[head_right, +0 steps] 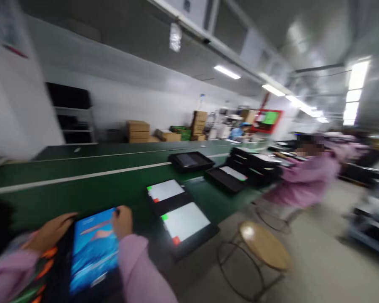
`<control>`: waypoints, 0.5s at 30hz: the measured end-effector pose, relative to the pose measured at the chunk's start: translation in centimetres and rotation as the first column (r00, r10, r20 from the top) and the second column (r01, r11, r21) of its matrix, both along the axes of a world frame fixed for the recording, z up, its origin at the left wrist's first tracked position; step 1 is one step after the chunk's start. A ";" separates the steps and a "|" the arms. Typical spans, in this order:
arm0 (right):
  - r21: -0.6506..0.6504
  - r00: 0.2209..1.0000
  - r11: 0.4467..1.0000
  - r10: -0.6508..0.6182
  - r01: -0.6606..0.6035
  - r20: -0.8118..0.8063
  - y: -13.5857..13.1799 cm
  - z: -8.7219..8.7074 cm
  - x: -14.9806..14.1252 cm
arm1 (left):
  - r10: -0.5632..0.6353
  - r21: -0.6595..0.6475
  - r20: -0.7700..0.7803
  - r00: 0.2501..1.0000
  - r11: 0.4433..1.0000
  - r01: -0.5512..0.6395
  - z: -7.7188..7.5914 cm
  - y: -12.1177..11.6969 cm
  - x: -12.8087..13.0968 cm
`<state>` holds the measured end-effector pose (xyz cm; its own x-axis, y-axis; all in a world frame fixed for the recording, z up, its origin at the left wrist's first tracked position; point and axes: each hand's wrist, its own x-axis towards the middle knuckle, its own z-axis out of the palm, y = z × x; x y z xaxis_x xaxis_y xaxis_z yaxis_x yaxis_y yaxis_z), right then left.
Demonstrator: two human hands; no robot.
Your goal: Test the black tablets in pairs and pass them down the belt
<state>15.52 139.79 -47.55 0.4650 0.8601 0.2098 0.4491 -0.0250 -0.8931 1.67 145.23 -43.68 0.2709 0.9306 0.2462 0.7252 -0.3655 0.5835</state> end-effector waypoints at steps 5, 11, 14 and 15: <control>-0.038 0.985 0.986 0.162 -0.165 -0.067 -1.8 -1.8 0.2 | 0.039 -0.099 -0.052 0.998 0.994 -0.044 0.6 0.9 -12.1; -0.060 0.930 0.928 0.364 -0.367 -0.053 -9.7 -4.6 1.6 | 0.203 -0.179 -0.036 0.979 0.962 -0.206 -1.6 -5.3 -21.9; -0.115 0.878 0.873 0.478 -0.474 0.007 -12.3 -5.6 2.3 | 0.076 -0.254 -0.004 0.997 0.964 -0.074 -3.7 -10.3 -26.0; -0.148 0.870 0.862 0.493 -0.485 0.018 -12.3 -5.8 2.4 | 0.032 -0.269 0.012 0.999 0.963 -0.028 -4.4 -11.3 -26.8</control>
